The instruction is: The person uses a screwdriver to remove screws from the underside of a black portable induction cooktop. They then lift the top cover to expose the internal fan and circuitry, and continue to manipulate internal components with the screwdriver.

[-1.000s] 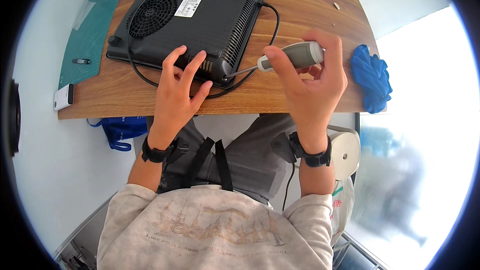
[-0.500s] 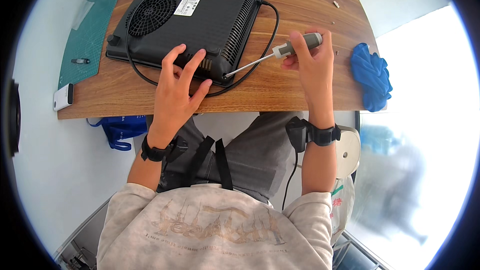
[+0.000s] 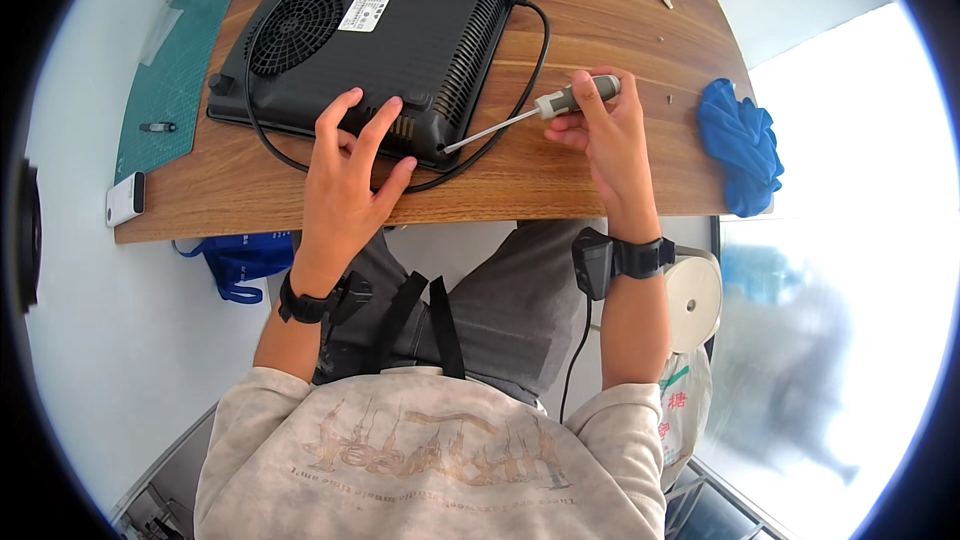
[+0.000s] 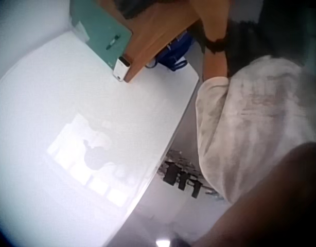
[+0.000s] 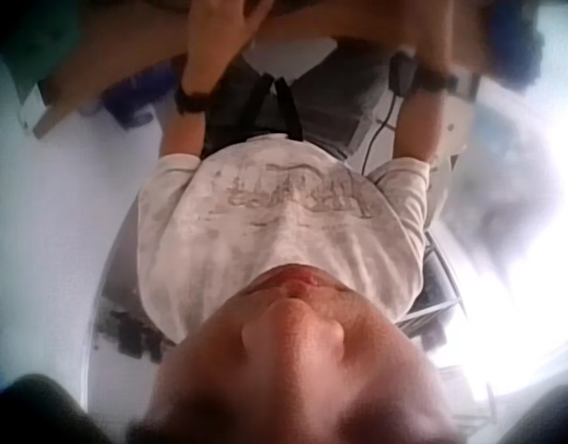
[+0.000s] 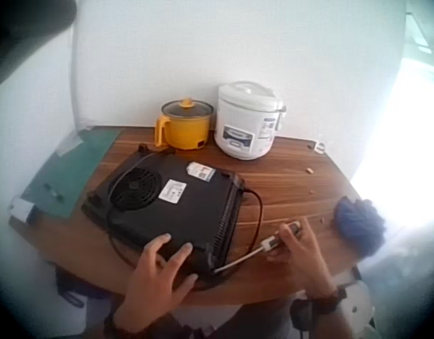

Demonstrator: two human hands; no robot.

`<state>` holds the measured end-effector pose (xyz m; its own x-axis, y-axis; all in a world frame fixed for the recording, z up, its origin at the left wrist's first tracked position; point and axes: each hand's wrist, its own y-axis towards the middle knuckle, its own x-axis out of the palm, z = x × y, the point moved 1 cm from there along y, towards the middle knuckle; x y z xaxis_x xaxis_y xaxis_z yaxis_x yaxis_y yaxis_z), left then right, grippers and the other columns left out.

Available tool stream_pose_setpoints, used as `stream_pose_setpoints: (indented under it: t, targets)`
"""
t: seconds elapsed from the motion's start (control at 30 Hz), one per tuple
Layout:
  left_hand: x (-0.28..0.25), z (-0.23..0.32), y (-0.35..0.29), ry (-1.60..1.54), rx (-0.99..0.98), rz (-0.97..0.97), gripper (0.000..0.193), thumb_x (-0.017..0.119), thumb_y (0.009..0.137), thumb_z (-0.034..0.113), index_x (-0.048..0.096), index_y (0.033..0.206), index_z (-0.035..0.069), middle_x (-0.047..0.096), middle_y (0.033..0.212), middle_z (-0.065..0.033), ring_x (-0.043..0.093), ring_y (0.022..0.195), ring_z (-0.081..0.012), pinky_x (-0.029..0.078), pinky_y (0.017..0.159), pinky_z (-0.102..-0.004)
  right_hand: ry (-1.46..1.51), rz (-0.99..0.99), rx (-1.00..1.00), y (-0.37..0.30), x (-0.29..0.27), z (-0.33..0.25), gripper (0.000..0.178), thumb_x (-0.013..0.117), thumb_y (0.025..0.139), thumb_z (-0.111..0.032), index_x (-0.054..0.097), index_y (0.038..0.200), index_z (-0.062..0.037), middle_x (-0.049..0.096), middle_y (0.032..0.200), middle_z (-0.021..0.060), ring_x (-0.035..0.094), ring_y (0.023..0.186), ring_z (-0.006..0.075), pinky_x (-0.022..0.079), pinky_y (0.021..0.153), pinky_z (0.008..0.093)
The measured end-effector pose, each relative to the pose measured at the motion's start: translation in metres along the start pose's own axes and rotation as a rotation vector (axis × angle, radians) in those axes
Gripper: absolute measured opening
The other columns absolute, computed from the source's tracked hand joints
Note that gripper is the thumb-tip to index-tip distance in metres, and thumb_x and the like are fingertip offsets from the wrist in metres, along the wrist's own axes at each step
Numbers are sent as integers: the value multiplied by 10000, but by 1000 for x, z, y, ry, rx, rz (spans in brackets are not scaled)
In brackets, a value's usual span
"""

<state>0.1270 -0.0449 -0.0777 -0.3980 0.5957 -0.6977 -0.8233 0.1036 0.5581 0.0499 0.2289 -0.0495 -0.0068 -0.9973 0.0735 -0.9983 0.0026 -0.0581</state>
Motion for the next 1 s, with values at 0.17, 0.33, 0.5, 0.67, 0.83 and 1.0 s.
stream_pose_setpoints:
  t: [0.17, 0.33, 0.5, 0.67, 0.83, 1.0]
  targets:
    - [1, 0, 0, -9, -4, 0, 633, 793, 806, 152, 556, 1392, 192, 437, 1388, -150, 485, 765, -197, 516, 736, -323, -20, 73, -65, -8, 6, -5, 372, 639, 1001, -269, 445, 1193, -15, 640, 924, 112, 681, 721, 164, 617, 640, 305]
    - [0, 0, 0, -18, -5, 0, 625, 790, 805, 145, 561, 1385, 184, 437, 1389, -140, 491, 754, -194, 517, 727, -326, -53, 147, -177, -24, 11, -14, 375, 640, 999, -240, 430, 1221, -23, 620, 930, 111, 684, 721, 193, 614, 636, 325]
    - [-5, 1, 3, -44, -5, -9, 579, 780, 808, 122, 592, 1354, 173, 452, 1375, -119, 514, 737, -176, 521, 706, -324, -59, 200, -237, -48, 5, -14, 331, 631, 1007, -222, 452, 1227, -52, 583, 899, 77, 663, 709, 181, 597, 632, 338]
    - [-15, 9, 6, -23, -9, -22, 413, 769, 799, 91, 678, 1194, 166, 533, 1228, -52, 547, 733, -154, 527, 642, -285, 5, 286, -234, -77, -9, -12, 344, 624, 1008, -215, 420, 1227, -46, 578, 891, 82, 682, 715, 184, 597, 624, 311]
    - [-23, 16, 21, 14, 234, -191, 247, 744, 798, 58, 719, 1024, 153, 541, 1064, -15, 566, 755, -142, 520, 624, -262, 0, 253, -201, -83, -15, 3, 357, 624, 1006, -216, 404, 1223, -38, 607, 889, 97, 694, 701, 180, 608, 615, 302]
    - [-20, 15, 28, 33, 281, -218, 205, 728, 799, 44, 726, 977, 146, 512, 1002, -14, 558, 772, -145, 508, 619, -266, 13, 184, -165, -84, -5, 8, 340, 619, 1005, -188, 400, 1212, -31, 637, 873, 101, 687, 669, 165, 618, 618, 304]
